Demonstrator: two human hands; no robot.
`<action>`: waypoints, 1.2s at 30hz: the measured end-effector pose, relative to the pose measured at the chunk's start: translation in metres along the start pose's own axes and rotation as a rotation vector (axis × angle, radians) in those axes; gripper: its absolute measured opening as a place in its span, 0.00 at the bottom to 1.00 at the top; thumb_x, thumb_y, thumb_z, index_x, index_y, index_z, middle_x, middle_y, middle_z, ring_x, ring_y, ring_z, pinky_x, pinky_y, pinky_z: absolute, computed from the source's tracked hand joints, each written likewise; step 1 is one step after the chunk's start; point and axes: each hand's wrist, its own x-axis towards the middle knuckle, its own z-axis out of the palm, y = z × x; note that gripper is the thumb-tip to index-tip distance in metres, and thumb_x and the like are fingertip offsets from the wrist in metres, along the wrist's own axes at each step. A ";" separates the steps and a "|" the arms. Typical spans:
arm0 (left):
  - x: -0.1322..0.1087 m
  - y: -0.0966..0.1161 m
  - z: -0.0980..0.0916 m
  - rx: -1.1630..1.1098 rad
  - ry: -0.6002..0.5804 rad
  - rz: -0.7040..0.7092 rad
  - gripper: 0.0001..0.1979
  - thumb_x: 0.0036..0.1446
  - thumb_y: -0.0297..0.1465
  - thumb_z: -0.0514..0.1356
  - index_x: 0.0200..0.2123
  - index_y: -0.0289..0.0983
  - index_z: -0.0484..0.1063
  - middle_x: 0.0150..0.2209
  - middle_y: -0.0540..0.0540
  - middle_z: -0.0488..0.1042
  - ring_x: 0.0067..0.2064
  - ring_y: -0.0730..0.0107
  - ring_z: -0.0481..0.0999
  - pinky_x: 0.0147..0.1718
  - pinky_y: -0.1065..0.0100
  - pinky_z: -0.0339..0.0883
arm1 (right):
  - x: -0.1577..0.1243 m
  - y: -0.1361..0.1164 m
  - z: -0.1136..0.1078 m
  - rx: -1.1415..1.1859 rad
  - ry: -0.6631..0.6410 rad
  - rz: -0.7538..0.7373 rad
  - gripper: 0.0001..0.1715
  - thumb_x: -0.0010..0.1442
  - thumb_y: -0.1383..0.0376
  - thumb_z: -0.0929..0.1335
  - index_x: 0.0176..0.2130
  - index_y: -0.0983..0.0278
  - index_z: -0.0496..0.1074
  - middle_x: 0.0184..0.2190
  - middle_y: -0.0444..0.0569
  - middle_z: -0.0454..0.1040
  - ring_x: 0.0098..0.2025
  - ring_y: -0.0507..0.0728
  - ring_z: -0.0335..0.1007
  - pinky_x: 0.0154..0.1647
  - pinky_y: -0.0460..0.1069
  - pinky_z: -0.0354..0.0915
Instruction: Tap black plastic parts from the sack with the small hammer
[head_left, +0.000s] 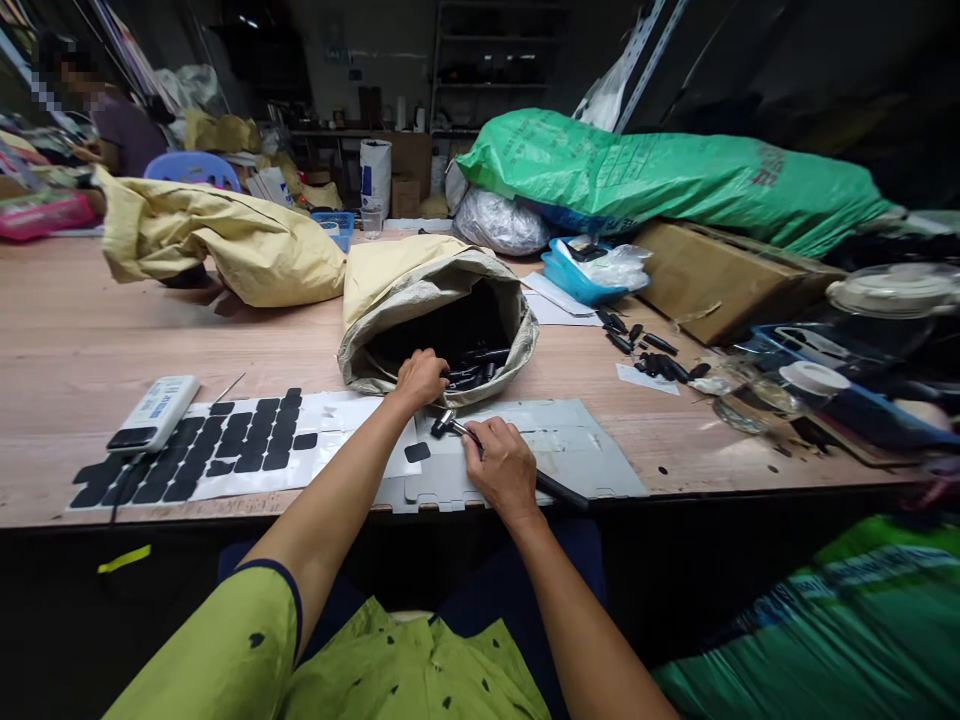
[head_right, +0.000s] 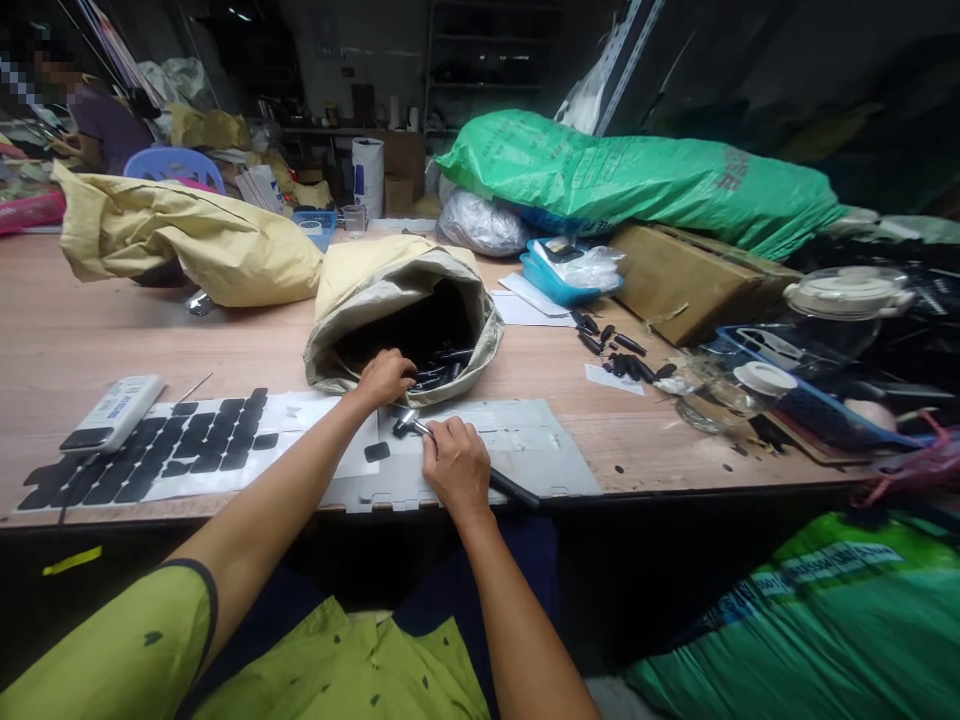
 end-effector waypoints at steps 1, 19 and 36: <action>0.001 0.000 0.000 0.008 -0.009 -0.007 0.11 0.56 0.31 0.63 0.43 0.40 0.79 0.46 0.41 0.74 0.50 0.55 0.70 0.46 0.60 0.65 | 0.000 0.000 0.000 0.002 0.001 0.001 0.10 0.62 0.64 0.66 0.42 0.61 0.75 0.35 0.48 0.72 0.39 0.57 0.63 0.40 0.50 0.57; -0.069 -0.007 -0.032 -0.323 0.339 0.029 0.08 0.57 0.31 0.63 0.40 0.39 0.77 0.37 0.47 0.77 0.43 0.62 0.69 0.43 0.64 0.63 | 0.000 0.000 0.002 0.026 0.014 0.009 0.10 0.62 0.64 0.66 0.42 0.60 0.75 0.36 0.48 0.72 0.39 0.57 0.63 0.40 0.49 0.57; -0.143 -0.029 0.001 -0.345 0.067 0.048 0.10 0.53 0.35 0.65 0.39 0.41 0.80 0.34 0.46 0.74 0.40 0.60 0.68 0.41 0.61 0.63 | 0.000 0.003 0.003 -0.039 0.016 0.019 0.09 0.64 0.64 0.64 0.39 0.61 0.73 0.36 0.48 0.71 0.37 0.57 0.62 0.38 0.50 0.55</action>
